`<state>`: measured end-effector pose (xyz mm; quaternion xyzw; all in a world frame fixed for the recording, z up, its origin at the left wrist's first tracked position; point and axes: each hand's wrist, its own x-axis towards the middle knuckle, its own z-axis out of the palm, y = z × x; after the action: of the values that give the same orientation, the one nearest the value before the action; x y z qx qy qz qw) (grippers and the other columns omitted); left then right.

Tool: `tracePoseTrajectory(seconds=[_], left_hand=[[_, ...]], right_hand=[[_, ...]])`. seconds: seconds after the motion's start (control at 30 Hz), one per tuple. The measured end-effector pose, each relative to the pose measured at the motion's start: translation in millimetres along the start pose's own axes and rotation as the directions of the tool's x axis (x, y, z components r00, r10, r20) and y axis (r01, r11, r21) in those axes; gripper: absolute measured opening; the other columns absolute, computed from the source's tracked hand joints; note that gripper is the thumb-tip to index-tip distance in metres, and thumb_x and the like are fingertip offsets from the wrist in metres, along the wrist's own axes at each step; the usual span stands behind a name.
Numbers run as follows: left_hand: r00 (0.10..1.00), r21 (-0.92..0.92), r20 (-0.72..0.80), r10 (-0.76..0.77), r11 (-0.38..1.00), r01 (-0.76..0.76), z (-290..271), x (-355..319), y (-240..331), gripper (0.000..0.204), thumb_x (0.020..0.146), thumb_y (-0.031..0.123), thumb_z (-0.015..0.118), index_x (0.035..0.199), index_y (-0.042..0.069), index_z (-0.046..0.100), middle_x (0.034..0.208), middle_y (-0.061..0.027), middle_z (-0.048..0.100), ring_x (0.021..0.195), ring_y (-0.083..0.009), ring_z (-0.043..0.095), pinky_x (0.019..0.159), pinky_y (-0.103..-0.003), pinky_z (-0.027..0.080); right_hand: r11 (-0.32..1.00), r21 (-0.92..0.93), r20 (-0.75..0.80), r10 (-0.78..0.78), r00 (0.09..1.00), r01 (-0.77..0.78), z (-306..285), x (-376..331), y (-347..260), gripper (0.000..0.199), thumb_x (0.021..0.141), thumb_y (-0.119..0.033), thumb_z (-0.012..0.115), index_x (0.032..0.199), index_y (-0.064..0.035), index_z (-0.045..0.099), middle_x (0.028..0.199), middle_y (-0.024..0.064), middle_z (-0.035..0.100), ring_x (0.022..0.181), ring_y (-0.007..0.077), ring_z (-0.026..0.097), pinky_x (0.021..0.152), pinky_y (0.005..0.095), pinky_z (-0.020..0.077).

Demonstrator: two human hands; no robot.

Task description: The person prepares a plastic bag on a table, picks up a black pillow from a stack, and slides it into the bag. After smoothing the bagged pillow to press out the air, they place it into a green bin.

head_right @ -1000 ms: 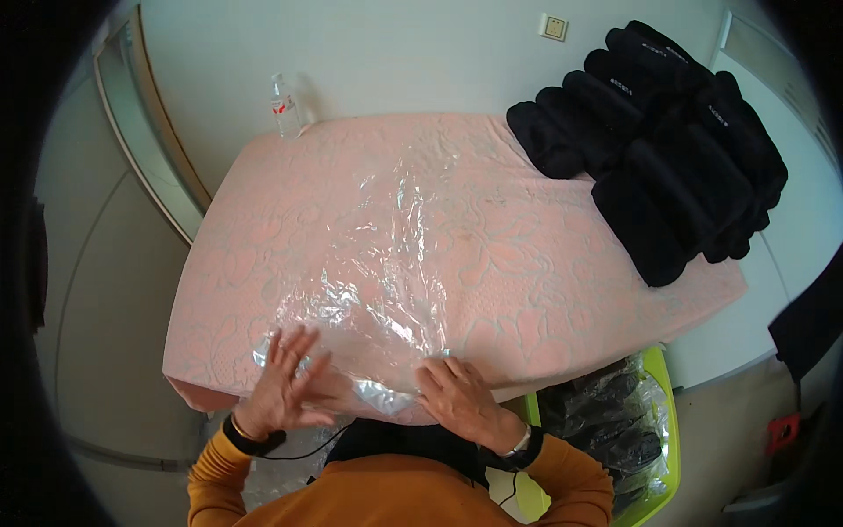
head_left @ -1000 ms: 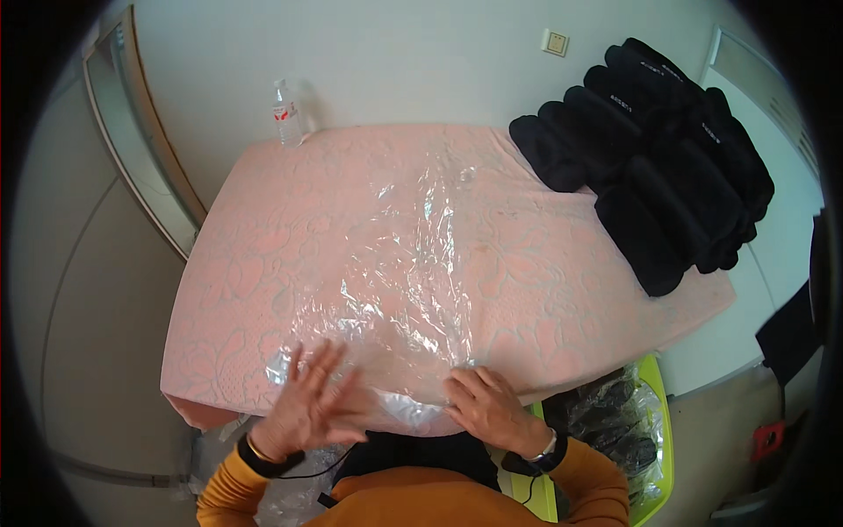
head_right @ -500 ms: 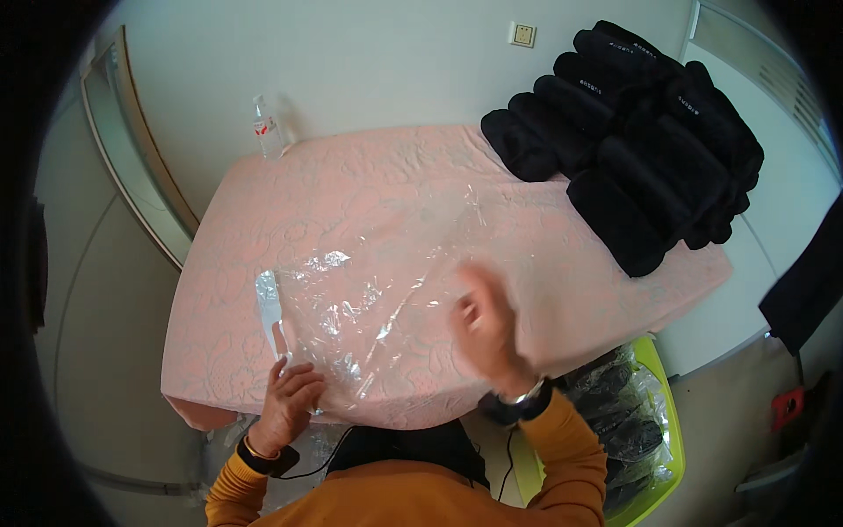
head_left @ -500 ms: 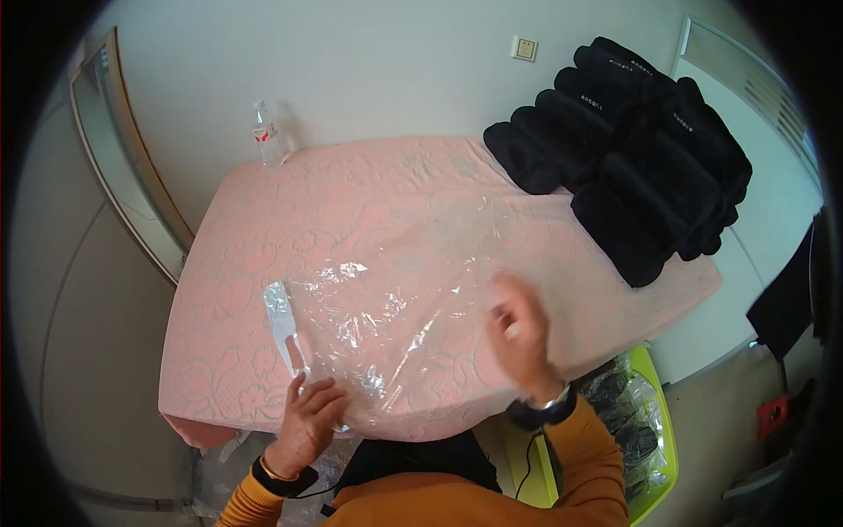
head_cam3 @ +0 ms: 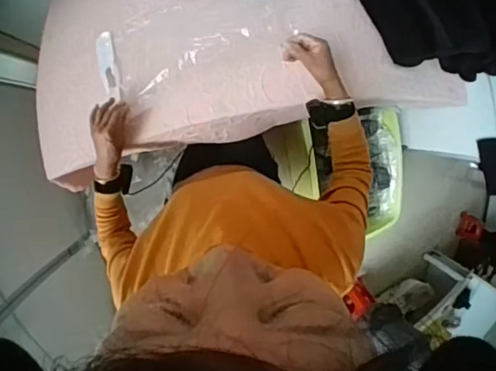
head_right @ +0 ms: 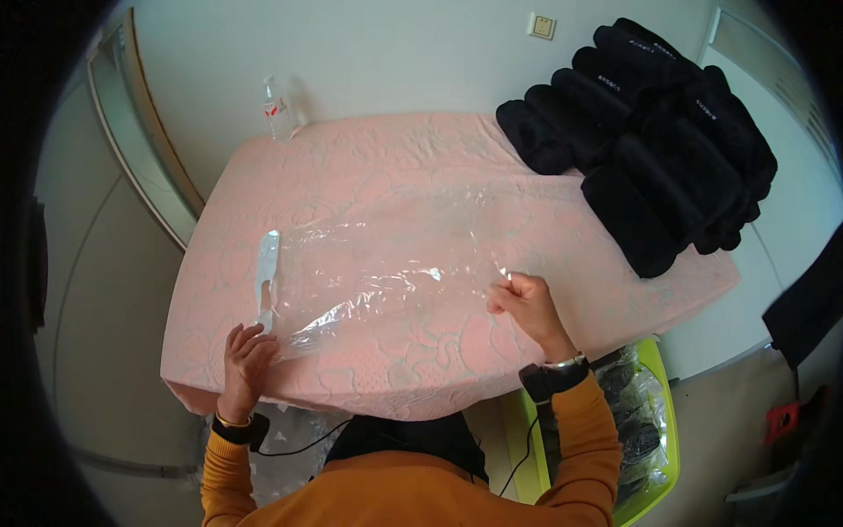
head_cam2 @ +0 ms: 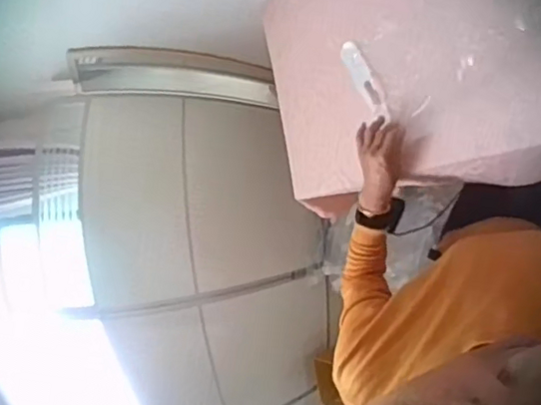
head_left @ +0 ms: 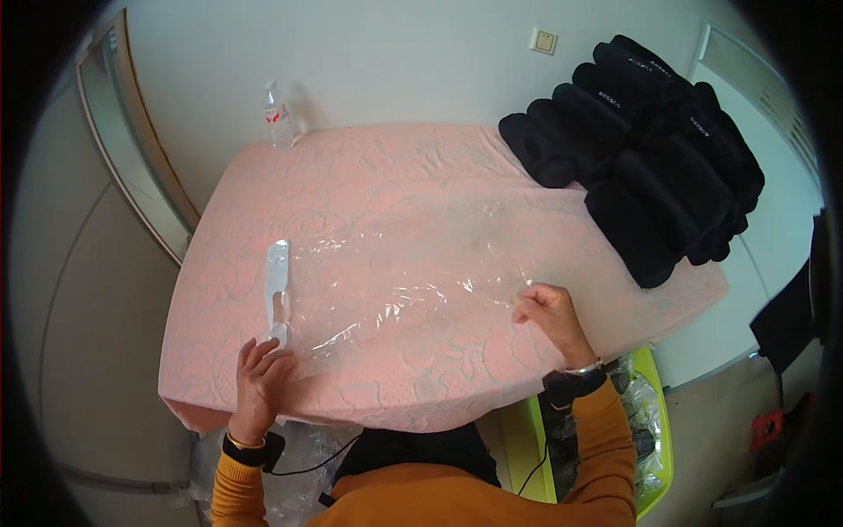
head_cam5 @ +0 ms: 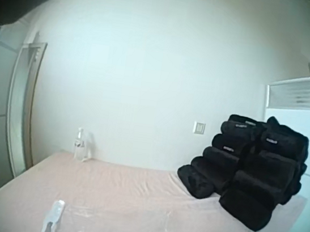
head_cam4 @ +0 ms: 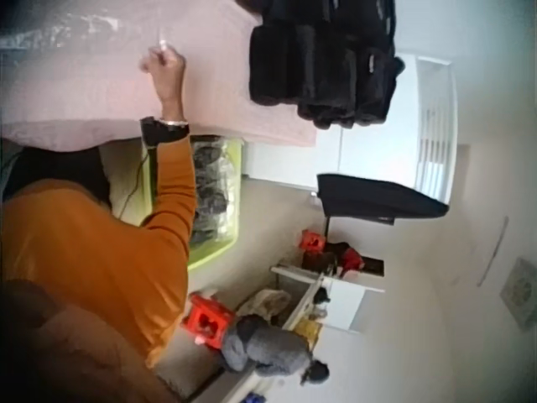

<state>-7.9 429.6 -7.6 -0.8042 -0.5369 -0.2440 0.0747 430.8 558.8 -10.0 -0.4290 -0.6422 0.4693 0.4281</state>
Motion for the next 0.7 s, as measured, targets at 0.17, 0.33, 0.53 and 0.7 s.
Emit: tracePoseTrajectory(seconds=[0.17,0.33,0.53,0.7], left_hand=[[1.0,0.043,-0.018,0.022,0.999,-0.021,14,-10,-6,0.02,0.074,0.004,0.068,0.094,0.006,0.066,0.105,-0.008,0.066,0.106,-0.029,0.059,0.099,-0.047,0.041],[0.999,0.065,-0.019,0.027,0.998,-0.026,6,-12,2,0.022,0.074,0.004,0.069,0.096,0.007,0.066,0.107,-0.0081,0.065,0.106,-0.0288,0.059,0.097,-0.047,0.042],[0.989,0.026,0.013,0.149,0.988,-0.149,6,-7,23,0.025,0.073,0.004,0.069,0.098,0.007,0.066,0.109,-0.0083,0.064,0.106,-0.0288,0.058,0.099,-0.048,0.041],[0.975,-0.047,0.038,0.218,0.975,-0.217,13,-2,34,0.031,0.07,0.007,0.069,0.101,0.008,0.066,0.108,-0.0079,0.062,0.107,-0.0278,0.057,0.1,-0.047,0.04]], right_hand=[[0.975,-0.012,-0.024,0.223,0.974,-0.224,-9,-31,29,0.013,0.087,-0.01,0.067,0.09,0.0025,0.063,0.079,0.0055,0.063,0.067,0.0096,0.061,0.062,0.0237,0.0516],[0.857,-0.181,0.04,0.496,0.868,-0.482,-16,-46,-20,0.018,0.084,-0.009,0.069,0.097,0.0009,0.062,0.089,0.0093,0.064,0.063,0.0148,0.062,0.059,0.0258,0.0517],[0.48,-0.796,0.021,-0.586,0.81,0.369,46,-35,-56,0.044,0.073,0.002,0.068,0.115,0.0004,0.057,0.116,0.0206,0.057,0.101,0.037,0.058,0.086,0.0425,0.0484],[0.552,-0.576,0.458,-0.392,0.798,0.602,152,-27,-28,0.063,0.082,-0.02,0.065,0.137,-0.0014,0.041,0.145,0.0231,0.031,0.135,0.0402,0.031,0.109,0.0545,0.0285]])
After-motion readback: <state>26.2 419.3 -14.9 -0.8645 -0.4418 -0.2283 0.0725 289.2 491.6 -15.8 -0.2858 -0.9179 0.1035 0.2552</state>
